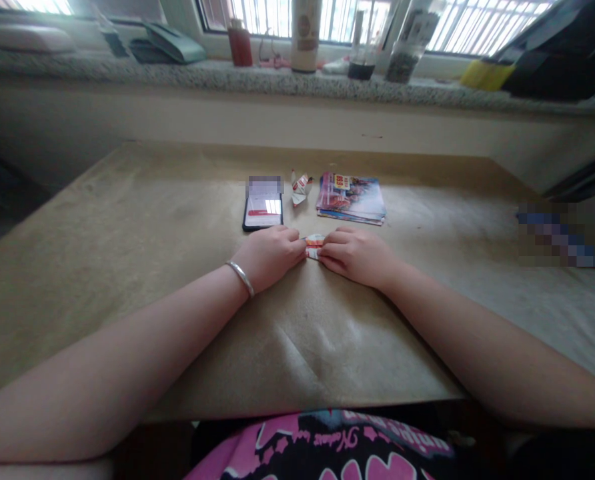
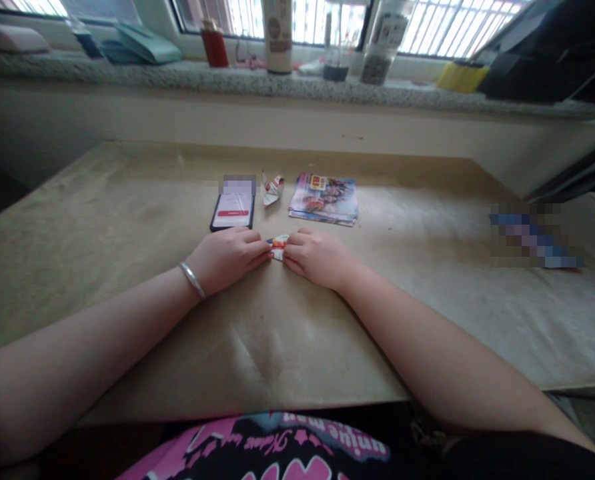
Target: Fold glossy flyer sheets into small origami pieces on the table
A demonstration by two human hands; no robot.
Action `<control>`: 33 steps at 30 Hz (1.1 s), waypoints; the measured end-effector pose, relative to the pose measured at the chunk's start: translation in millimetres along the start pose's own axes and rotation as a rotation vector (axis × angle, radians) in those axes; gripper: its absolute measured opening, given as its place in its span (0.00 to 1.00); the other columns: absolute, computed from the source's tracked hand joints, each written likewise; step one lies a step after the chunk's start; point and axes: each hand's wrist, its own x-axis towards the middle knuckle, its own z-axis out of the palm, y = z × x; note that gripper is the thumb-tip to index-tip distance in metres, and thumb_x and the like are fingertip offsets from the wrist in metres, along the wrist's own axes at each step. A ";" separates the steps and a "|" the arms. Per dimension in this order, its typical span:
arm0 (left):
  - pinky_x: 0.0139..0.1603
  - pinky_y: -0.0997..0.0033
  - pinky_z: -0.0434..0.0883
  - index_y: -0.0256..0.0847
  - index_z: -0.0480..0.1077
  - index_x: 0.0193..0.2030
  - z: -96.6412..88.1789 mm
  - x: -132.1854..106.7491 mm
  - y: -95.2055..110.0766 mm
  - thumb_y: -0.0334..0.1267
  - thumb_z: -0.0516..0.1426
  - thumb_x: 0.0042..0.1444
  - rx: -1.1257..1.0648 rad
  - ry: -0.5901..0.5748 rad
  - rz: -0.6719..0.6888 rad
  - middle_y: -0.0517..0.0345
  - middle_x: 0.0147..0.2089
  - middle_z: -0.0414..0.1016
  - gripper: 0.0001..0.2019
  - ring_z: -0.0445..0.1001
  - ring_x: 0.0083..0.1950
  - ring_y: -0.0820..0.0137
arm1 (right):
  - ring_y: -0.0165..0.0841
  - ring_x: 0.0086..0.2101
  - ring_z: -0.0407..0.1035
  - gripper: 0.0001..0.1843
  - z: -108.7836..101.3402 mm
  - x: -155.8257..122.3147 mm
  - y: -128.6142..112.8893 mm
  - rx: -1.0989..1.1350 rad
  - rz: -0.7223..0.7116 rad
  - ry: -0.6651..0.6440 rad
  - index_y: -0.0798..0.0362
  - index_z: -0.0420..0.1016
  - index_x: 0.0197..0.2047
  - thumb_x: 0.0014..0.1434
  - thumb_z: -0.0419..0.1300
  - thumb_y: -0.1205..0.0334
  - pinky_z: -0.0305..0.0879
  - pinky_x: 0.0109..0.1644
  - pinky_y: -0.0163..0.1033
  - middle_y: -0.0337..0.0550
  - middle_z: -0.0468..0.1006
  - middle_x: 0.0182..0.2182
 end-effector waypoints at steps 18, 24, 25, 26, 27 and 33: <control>0.37 0.71 0.65 0.37 0.73 0.34 11.2 6.2 -3.5 0.39 0.51 0.64 -0.139 0.043 0.093 0.55 0.34 0.73 0.13 0.70 0.34 0.71 | 0.34 0.35 0.68 0.11 3.9 0.0 -6.2 0.105 0.158 0.070 0.55 0.78 0.35 0.61 0.54 0.63 0.62 0.40 0.37 0.47 0.78 0.33; 0.36 0.72 0.65 0.37 0.72 0.33 11.7 6.5 -2.1 0.38 0.50 0.64 -0.125 0.041 0.087 0.55 0.34 0.72 0.13 0.69 0.34 0.71 | 0.36 0.38 0.69 0.13 3.4 -0.3 -5.3 0.145 0.176 0.041 0.55 0.79 0.39 0.62 0.55 0.59 0.63 0.44 0.40 0.48 0.77 0.35; 0.35 0.72 0.65 0.36 0.72 0.33 12.0 6.7 -1.7 0.38 0.50 0.64 -0.116 0.041 0.083 0.55 0.33 0.72 0.13 0.69 0.34 0.71 | 0.36 0.38 0.68 0.13 3.3 0.0 -5.3 0.141 0.176 0.032 0.55 0.79 0.38 0.62 0.54 0.59 0.63 0.44 0.40 0.48 0.77 0.35; 0.34 0.72 0.65 0.36 0.72 0.33 12.2 6.9 -1.2 0.37 0.50 0.64 -0.108 0.041 0.080 0.55 0.33 0.72 0.12 0.69 0.34 0.70 | 0.36 0.38 0.68 0.13 3.3 0.5 -5.3 0.136 0.177 0.022 0.55 0.79 0.38 0.63 0.54 0.60 0.63 0.44 0.40 0.49 0.77 0.35; 0.34 0.72 0.64 0.36 0.72 0.33 12.4 7.1 -0.7 0.37 0.50 0.63 -0.100 0.040 0.076 0.55 0.33 0.72 0.12 0.69 0.33 0.70 | 0.37 0.38 0.68 0.13 3.3 1.0 -5.3 0.128 0.179 0.014 0.55 0.79 0.38 0.63 0.54 0.60 0.63 0.43 0.40 0.49 0.77 0.35; 0.31 0.72 0.63 0.36 0.71 0.32 13.2 8.2 0.1 0.37 0.52 0.61 -0.108 0.018 0.002 0.55 0.31 0.70 0.11 0.69 0.32 0.70 | 0.35 0.37 0.68 0.12 3.9 3.7 -5.4 0.118 0.231 0.012 0.55 0.78 0.33 0.61 0.54 0.61 0.61 0.41 0.38 0.47 0.76 0.33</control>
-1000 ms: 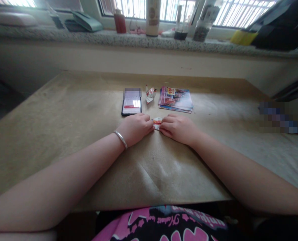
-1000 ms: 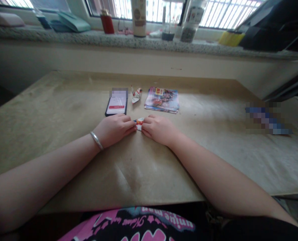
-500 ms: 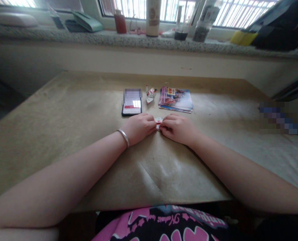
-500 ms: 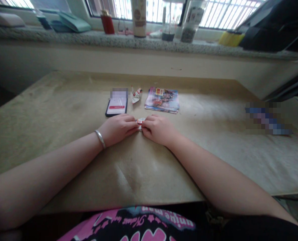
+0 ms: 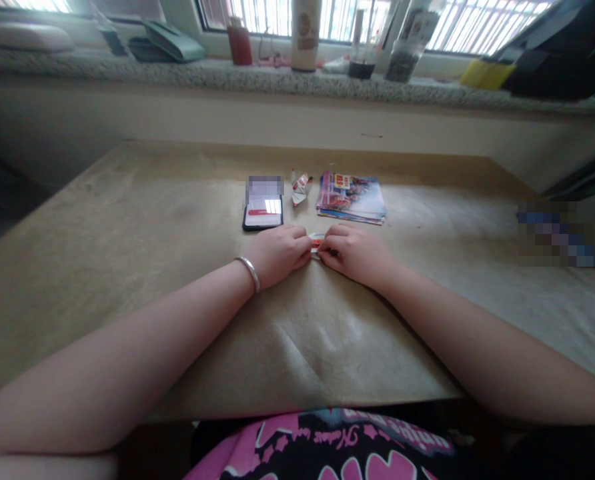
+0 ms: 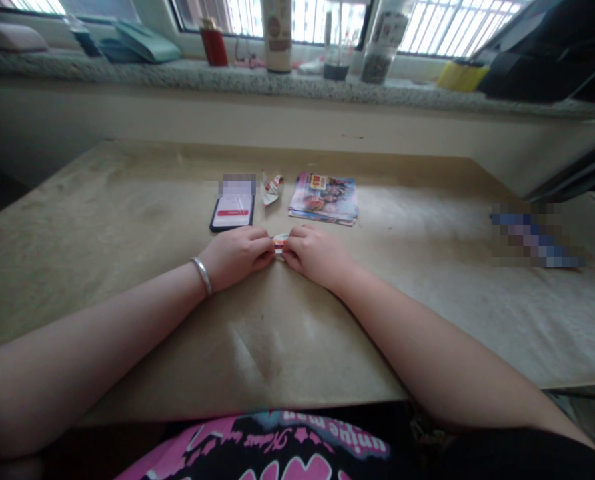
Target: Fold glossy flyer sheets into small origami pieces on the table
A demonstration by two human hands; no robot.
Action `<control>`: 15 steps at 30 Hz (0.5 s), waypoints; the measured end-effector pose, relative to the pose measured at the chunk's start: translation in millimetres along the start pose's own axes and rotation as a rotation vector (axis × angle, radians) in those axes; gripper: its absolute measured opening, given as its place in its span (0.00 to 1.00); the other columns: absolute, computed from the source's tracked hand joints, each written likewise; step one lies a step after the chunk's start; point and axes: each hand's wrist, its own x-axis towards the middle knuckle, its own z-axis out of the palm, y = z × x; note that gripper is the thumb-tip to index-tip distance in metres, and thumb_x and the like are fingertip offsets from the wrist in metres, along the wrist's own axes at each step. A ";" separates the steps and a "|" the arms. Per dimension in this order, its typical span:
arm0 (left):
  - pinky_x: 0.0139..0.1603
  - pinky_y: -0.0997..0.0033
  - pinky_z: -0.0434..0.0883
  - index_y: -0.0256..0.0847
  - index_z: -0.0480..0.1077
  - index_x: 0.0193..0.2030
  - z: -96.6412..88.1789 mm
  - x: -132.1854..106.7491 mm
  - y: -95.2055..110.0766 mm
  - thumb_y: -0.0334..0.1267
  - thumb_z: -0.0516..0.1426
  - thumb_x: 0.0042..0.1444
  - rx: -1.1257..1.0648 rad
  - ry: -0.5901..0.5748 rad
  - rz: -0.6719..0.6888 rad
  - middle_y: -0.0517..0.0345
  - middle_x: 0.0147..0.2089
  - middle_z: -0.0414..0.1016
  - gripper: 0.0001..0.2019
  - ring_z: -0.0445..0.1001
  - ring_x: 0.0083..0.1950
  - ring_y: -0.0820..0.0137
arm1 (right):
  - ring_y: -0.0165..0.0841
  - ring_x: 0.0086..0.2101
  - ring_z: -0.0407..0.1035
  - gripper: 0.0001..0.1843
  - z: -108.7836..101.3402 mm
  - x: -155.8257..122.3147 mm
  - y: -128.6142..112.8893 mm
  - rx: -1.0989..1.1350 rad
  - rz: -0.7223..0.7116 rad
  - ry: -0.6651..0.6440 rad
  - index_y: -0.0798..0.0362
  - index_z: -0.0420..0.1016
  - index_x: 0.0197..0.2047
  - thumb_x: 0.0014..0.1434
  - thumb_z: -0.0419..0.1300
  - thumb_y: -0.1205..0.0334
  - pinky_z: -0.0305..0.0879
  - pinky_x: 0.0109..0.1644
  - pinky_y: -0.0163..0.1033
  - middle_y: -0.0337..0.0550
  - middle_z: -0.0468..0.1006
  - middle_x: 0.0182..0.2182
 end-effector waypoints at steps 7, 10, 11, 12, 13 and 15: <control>0.34 0.72 0.64 0.36 0.72 0.31 2.4 -2.1 -5.9 0.36 0.52 0.61 -0.097 0.033 0.053 0.56 0.31 0.70 0.11 0.67 0.32 0.71 | 0.33 0.33 0.68 0.08 1.0 -0.4 3.3 0.111 0.054 0.029 0.54 0.76 0.31 0.58 0.57 0.63 0.60 0.38 0.37 0.45 0.75 0.31; 0.36 0.72 0.64 0.37 0.72 0.32 3.7 -3.5 -8.1 0.35 0.52 0.60 -0.151 0.047 0.042 0.56 0.32 0.71 0.09 0.68 0.33 0.71 | 0.33 0.33 0.67 0.07 2.7 -1.0 6.8 0.152 0.056 0.036 0.54 0.76 0.30 0.57 0.58 0.63 0.60 0.37 0.36 0.43 0.74 0.30; 0.36 0.73 0.64 0.37 0.73 0.34 3.6 -4.0 -8.4 0.35 0.53 0.60 -0.169 0.050 0.030 0.55 0.33 0.71 0.09 0.68 0.34 0.71 | 0.32 0.32 0.67 0.07 3.2 -1.4 8.0 0.165 0.041 0.037 0.54 0.76 0.30 0.57 0.58 0.63 0.60 0.37 0.36 0.43 0.74 0.30; 0.36 0.73 0.64 0.37 0.73 0.35 3.1 -4.6 -8.3 0.34 0.53 0.60 -0.184 0.054 0.019 0.55 0.33 0.72 0.08 0.68 0.34 0.71 | 0.32 0.32 0.67 0.07 3.5 -2.0 9.2 0.175 0.020 0.036 0.54 0.75 0.30 0.57 0.58 0.63 0.60 0.37 0.36 0.43 0.74 0.30; 0.36 0.73 0.64 0.36 0.73 0.36 2.3 -5.1 -8.1 0.34 0.53 0.60 -0.197 0.054 0.016 0.55 0.33 0.72 0.07 0.68 0.34 0.71 | 0.32 0.32 0.67 0.07 3.5 -2.7 10.3 0.183 -0.003 0.033 0.54 0.75 0.30 0.58 0.57 0.63 0.60 0.37 0.35 0.43 0.74 0.30; 0.36 0.73 0.65 0.36 0.73 0.37 0.1 -6.2 -7.2 0.35 0.53 0.60 -0.219 0.048 0.040 0.55 0.34 0.72 0.08 0.68 0.34 0.71 | 0.32 0.32 0.67 0.08 3.0 -4.2 11.6 0.186 -0.035 0.018 0.54 0.75 0.30 0.59 0.57 0.63 0.59 0.37 0.35 0.43 0.73 0.29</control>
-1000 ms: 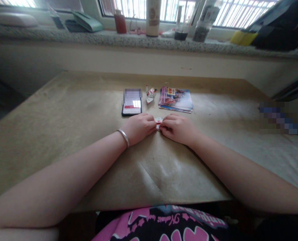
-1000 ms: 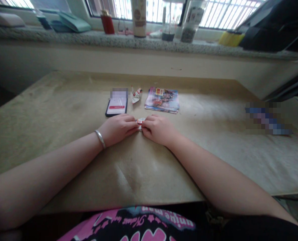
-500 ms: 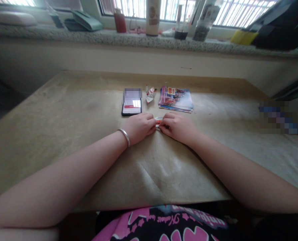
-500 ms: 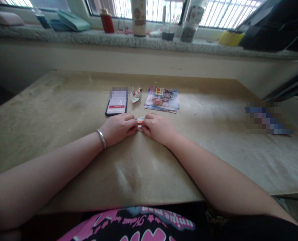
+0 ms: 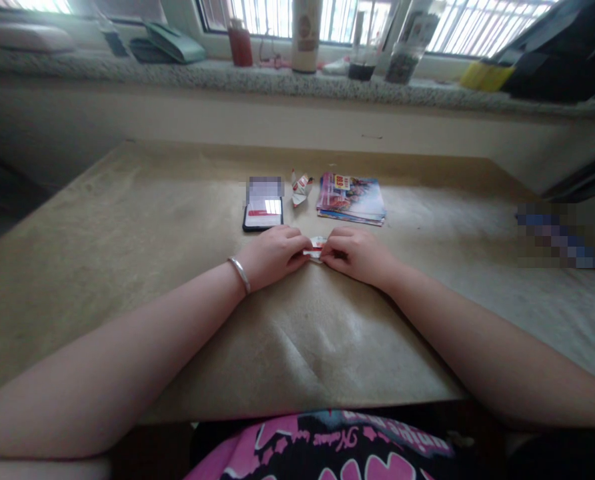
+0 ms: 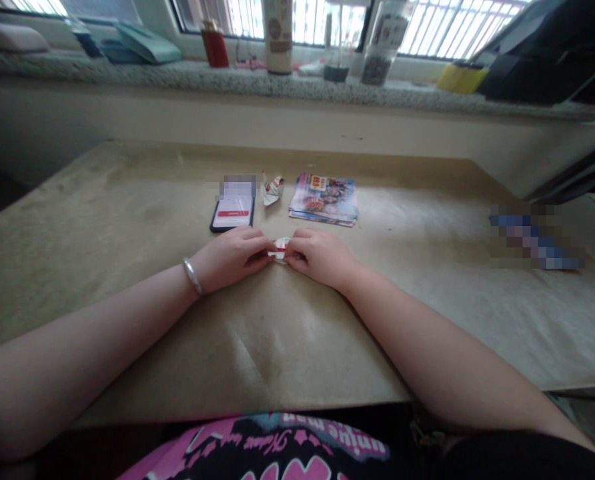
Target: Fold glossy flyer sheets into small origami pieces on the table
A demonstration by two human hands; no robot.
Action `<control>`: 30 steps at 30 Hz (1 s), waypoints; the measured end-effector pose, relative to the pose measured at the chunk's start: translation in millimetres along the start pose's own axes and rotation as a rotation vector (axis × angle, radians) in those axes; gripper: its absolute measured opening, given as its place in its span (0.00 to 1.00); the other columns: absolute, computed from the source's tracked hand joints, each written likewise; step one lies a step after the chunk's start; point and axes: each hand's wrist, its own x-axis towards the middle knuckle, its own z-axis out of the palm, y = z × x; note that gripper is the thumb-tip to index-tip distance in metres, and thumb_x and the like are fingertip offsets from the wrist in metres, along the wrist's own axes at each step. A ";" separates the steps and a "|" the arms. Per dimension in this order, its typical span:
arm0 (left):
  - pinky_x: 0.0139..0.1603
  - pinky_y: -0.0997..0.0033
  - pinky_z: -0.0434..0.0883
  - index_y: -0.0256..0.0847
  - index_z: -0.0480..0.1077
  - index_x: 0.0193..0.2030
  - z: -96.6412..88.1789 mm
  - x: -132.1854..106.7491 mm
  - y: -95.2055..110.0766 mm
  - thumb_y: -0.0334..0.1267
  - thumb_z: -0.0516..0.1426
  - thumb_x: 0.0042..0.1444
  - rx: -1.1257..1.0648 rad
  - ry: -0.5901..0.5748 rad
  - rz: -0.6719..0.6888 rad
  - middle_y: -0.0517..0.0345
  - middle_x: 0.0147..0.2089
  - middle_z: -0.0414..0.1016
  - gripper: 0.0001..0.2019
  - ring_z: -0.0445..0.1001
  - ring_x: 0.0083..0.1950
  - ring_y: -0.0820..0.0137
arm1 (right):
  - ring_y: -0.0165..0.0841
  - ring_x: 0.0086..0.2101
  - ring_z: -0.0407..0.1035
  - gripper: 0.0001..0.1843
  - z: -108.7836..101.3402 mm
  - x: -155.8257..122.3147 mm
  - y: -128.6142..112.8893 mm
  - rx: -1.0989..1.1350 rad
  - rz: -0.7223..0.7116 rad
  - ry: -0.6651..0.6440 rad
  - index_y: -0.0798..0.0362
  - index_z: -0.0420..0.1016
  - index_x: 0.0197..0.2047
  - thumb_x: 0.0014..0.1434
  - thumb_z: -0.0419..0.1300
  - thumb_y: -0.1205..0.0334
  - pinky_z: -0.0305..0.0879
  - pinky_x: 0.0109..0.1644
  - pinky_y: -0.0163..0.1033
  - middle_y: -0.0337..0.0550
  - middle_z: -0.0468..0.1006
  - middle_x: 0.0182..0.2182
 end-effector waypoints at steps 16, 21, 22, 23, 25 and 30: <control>0.39 0.73 0.67 0.36 0.73 0.39 -3.9 -2.5 3.0 0.34 0.53 0.62 -0.049 0.034 0.052 0.54 0.35 0.76 0.08 0.71 0.37 0.71 | 0.32 0.34 0.68 0.08 -2.9 2.2 1.7 0.162 0.163 -0.086 0.55 0.77 0.33 0.60 0.58 0.62 0.59 0.39 0.35 0.43 0.75 0.31; 0.36 0.74 0.66 0.39 0.73 0.43 -1.6 -5.2 -1.4 0.35 0.51 0.63 0.024 0.081 0.146 0.56 0.35 0.77 0.10 0.71 0.35 0.71 | 0.30 0.31 0.67 0.08 0.0 1.1 1.1 0.229 0.271 -0.059 0.55 0.77 0.34 0.58 0.59 0.61 0.58 0.36 0.34 0.42 0.76 0.30; 0.36 0.74 0.66 0.40 0.73 0.44 -1.5 -6.1 -2.4 0.36 0.51 0.64 0.039 0.087 0.162 0.56 0.35 0.77 0.10 0.71 0.35 0.71 | 0.30 0.30 0.66 0.07 0.1 1.0 0.6 0.236 0.292 -0.055 0.54 0.77 0.33 0.57 0.59 0.61 0.57 0.34 0.34 0.41 0.75 0.29; 0.35 0.74 0.66 0.41 0.73 0.46 -1.7 -6.8 -3.2 0.36 0.51 0.64 0.052 0.089 0.173 0.57 0.35 0.77 0.11 0.71 0.35 0.71 | 0.29 0.29 0.66 0.07 0.1 1.0 0.0 0.242 0.314 -0.055 0.54 0.77 0.32 0.57 0.60 0.61 0.57 0.33 0.34 0.40 0.75 0.28; 0.35 0.75 0.67 0.42 0.73 0.48 -2.9 -7.8 -4.2 0.36 0.51 0.64 0.082 0.083 0.195 0.57 0.36 0.77 0.11 0.71 0.35 0.72 | 0.29 0.27 0.64 0.07 0.0 1.2 -1.2 0.257 0.358 -0.056 0.54 0.77 0.32 0.56 0.60 0.61 0.56 0.31 0.34 0.39 0.75 0.27; 0.36 0.74 0.68 0.42 0.72 0.51 -8.4 -6.7 -3.4 0.34 0.51 0.64 0.187 0.013 0.279 0.58 0.37 0.77 0.12 0.71 0.34 0.73 | 0.28 0.25 0.63 0.06 1.0 1.6 -1.5 0.305 0.441 -0.043 0.53 0.75 0.34 0.54 0.61 0.60 0.55 0.29 0.33 0.36 0.74 0.24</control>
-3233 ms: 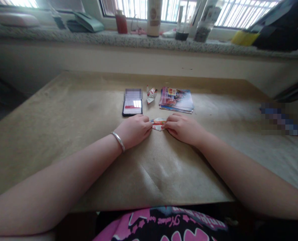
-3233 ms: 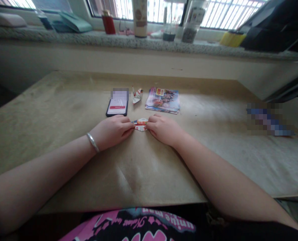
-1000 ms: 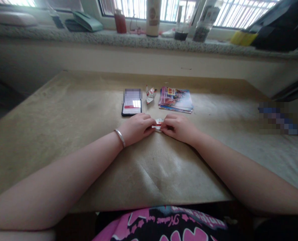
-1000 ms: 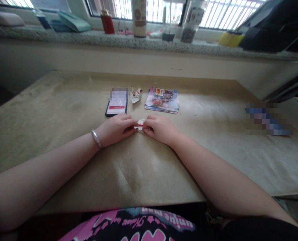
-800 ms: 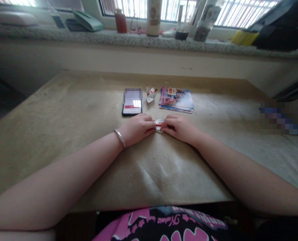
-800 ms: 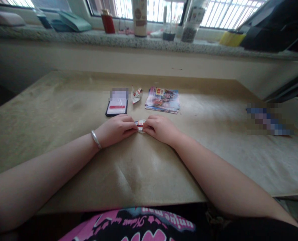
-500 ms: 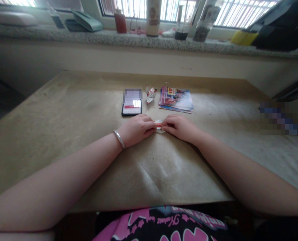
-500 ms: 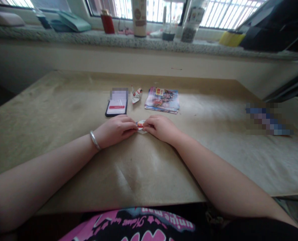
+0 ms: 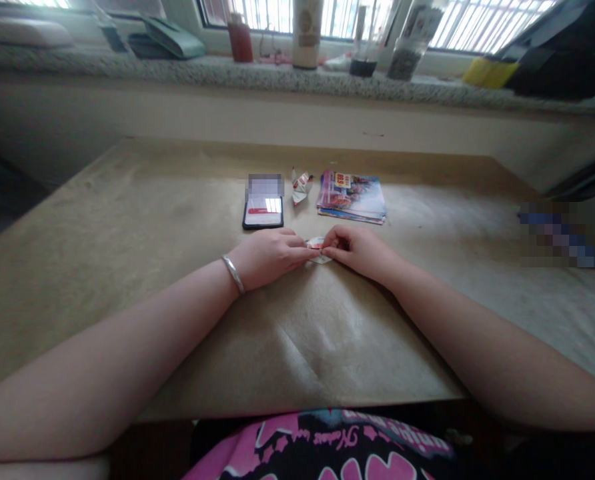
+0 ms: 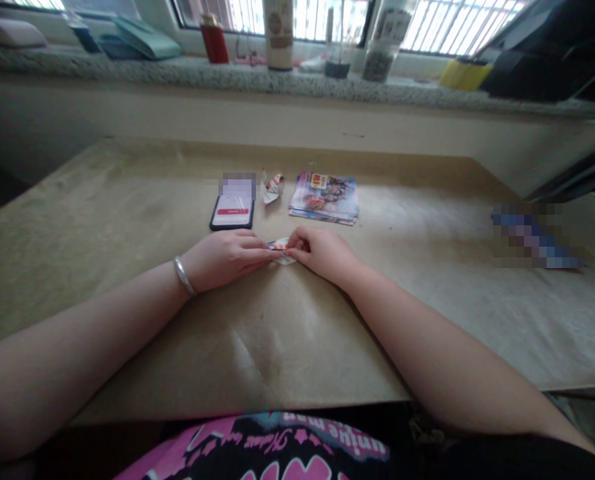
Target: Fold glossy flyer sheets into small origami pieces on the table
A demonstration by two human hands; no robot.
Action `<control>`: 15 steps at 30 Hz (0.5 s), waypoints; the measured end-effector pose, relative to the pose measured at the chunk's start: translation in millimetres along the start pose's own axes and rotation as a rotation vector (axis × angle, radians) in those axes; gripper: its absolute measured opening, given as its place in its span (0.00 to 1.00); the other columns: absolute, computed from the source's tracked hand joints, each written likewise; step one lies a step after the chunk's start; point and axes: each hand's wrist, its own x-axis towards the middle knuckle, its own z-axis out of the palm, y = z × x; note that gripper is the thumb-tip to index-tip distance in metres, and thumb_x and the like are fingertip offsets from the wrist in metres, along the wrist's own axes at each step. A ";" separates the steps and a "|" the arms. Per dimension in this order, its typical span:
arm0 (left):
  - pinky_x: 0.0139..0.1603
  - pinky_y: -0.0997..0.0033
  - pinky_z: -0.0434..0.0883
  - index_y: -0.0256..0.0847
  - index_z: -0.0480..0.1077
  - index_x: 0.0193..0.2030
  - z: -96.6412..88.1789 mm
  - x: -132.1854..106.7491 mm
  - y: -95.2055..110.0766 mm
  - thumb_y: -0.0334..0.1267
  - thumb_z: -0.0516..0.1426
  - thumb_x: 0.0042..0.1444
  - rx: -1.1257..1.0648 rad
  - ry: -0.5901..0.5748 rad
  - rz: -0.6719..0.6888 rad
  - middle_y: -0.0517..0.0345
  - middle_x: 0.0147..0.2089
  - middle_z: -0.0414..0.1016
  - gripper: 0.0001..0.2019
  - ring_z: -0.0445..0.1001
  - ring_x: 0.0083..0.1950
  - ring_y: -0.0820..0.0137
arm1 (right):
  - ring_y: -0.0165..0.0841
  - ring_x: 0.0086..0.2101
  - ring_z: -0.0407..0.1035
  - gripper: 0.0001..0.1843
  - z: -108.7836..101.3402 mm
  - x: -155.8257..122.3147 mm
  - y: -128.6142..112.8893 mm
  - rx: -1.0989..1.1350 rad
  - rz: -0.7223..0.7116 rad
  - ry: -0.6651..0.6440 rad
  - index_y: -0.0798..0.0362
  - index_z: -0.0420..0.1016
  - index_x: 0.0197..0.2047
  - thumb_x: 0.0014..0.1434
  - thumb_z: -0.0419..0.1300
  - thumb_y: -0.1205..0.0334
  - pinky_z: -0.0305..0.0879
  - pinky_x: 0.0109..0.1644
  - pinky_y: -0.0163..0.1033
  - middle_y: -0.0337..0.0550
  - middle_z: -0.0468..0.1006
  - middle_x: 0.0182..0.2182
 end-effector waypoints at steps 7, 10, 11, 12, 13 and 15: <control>0.37 0.74 0.68 0.43 0.74 0.48 3.0 0.6 -0.6 0.37 0.50 0.66 -0.035 0.032 -0.027 0.57 0.39 0.78 0.12 0.71 0.35 0.73 | 0.26 0.24 0.61 0.03 -0.9 -1.2 1.9 -0.015 -0.085 0.012 0.53 0.74 0.31 0.54 0.60 0.63 0.54 0.29 0.33 0.35 0.70 0.23; 0.37 0.74 0.68 0.44 0.75 0.47 4.6 0.4 -1.6 0.38 0.50 0.66 -0.092 0.052 -0.042 0.57 0.39 0.78 0.13 0.71 0.36 0.73 | 0.26 0.23 0.60 0.05 -0.4 -2.9 2.8 0.004 -0.087 0.017 0.54 0.75 0.33 0.54 0.60 0.62 0.55 0.28 0.33 0.35 0.70 0.22; 0.37 0.74 0.68 0.44 0.75 0.47 4.8 0.3 -1.7 0.38 0.50 0.66 -0.095 0.050 -0.041 0.57 0.38 0.78 0.13 0.71 0.35 0.73 | 0.26 0.23 0.61 0.06 0.1 -3.2 2.9 0.009 -0.098 0.017 0.54 0.76 0.34 0.54 0.60 0.62 0.55 0.28 0.33 0.35 0.70 0.22; 0.37 0.74 0.68 0.43 0.75 0.47 4.8 0.3 -1.8 0.38 0.50 0.66 -0.093 0.045 -0.040 0.56 0.39 0.78 0.13 0.71 0.35 0.73 | 0.26 0.24 0.61 0.07 0.7 -3.3 3.0 0.008 -0.115 0.020 0.54 0.76 0.35 0.54 0.60 0.61 0.55 0.29 0.33 0.35 0.70 0.23; 0.37 0.74 0.68 0.43 0.75 0.48 4.8 0.1 -1.8 0.38 0.49 0.66 -0.088 0.043 -0.039 0.56 0.39 0.78 0.13 0.71 0.36 0.73 | 0.26 0.24 0.61 0.07 1.4 -3.1 2.9 0.001 -0.134 0.021 0.54 0.76 0.35 0.55 0.59 0.61 0.55 0.29 0.33 0.36 0.70 0.23; 0.37 0.74 0.68 0.43 0.74 0.48 4.9 -0.3 -1.7 0.37 0.49 0.66 -0.080 0.042 -0.037 0.55 0.40 0.78 0.13 0.71 0.36 0.73 | 0.27 0.25 0.62 0.07 2.8 -2.3 2.2 -0.026 -0.153 0.029 0.54 0.77 0.34 0.56 0.58 0.61 0.54 0.29 0.33 0.37 0.71 0.24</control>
